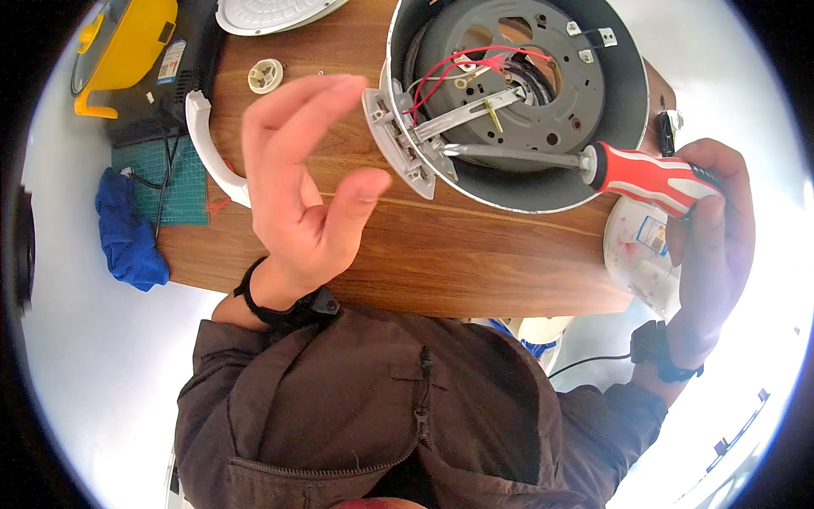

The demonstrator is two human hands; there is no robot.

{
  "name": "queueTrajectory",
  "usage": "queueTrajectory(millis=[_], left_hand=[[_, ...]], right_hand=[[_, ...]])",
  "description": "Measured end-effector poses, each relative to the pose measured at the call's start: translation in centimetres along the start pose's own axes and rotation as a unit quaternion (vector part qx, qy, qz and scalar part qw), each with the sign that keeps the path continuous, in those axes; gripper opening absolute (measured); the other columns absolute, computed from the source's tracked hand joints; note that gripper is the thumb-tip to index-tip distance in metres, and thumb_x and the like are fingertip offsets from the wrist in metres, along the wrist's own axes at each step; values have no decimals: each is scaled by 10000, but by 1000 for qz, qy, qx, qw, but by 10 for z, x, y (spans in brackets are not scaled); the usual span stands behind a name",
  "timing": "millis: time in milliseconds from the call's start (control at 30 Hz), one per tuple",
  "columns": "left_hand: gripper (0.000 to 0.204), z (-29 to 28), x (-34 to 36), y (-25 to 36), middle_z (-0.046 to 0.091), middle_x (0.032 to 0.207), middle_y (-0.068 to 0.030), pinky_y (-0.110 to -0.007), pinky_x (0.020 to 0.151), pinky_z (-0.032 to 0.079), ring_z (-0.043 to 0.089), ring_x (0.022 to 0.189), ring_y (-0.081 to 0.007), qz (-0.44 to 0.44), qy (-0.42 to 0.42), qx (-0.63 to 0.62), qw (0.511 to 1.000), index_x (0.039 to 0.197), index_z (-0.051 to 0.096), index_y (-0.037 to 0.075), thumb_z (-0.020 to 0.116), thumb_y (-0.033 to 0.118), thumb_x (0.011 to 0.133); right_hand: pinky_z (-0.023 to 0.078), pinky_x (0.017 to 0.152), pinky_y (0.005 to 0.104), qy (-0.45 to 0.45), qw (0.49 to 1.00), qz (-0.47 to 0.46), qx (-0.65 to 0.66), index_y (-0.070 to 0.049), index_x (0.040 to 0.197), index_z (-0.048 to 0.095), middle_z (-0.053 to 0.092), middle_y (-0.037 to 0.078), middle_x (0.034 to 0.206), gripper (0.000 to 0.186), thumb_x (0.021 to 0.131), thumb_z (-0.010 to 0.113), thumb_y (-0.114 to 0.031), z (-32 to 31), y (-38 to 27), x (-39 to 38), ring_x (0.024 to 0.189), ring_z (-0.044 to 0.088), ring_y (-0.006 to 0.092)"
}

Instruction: The person disassembles a white rice cooker, removes the lid and internal components, and uses a screwdriver to adjust wiring and secure parts inside the base. They handle screws, wires, and plastic components while working at a wooden table.

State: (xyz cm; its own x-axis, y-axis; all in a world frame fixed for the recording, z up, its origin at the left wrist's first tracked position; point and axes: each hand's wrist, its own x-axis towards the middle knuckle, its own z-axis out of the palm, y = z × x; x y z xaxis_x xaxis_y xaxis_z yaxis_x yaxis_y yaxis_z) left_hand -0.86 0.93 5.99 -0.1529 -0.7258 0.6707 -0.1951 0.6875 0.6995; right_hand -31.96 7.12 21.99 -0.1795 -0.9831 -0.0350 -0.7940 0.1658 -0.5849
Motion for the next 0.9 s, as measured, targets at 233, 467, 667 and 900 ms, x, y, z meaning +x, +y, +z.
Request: queueTrajectory(millis=[233, 467, 667, 900], left_hand=[[317, -8, 3, 20, 670, 1163, -118, -264, 769, 478, 619, 949, -153, -98, -83, -121, 984, 1144, 731, 6, 818, 86, 850], [195, -10, -4, 27, 690, 1084, -148, -245, 708, 495, 638, 866, -147, -116, -81, -192, 971, 1053, 721, -28, 692, -121, 884], [222, -12, -3, 31, 717, 951, -139, -247, 664, 486, 638, 794, -157, -67, -83, -117, 987, 1042, 728, -29, 720, -133, 847], [250, -6, -1, 36, 704, 868, -80, -301, 603, 490, 625, 724, -213, -32, -55, -20, 998, 945, 752, 18, 826, -81, 728]], right_hand=[[271, 529, 174, -13, 998, -46, 43, -8, 1240, 554, 670, 35, 940, 598, 1014, 541, -561, 4, -6, -6, 580, 394, -4], [387, 722, 219, -49, 998, -5, 34, 21, 1230, 547, 567, 88, 1103, 549, 978, 462, -459, 6, -3, -11, 881, 553, 124], [281, 575, 194, -40, 997, -28, 60, 17, 1268, 538, 575, 41, 1034, 563, 1010, 460, -478, 13, -2, -15, 675, 438, 44], [468, 774, 245, -23, 991, -129, -31, -40, 1251, 556, 636, 98, 1170, 491, 1018, 555, -473, 3, 6, -16, 865, 595, 107]])
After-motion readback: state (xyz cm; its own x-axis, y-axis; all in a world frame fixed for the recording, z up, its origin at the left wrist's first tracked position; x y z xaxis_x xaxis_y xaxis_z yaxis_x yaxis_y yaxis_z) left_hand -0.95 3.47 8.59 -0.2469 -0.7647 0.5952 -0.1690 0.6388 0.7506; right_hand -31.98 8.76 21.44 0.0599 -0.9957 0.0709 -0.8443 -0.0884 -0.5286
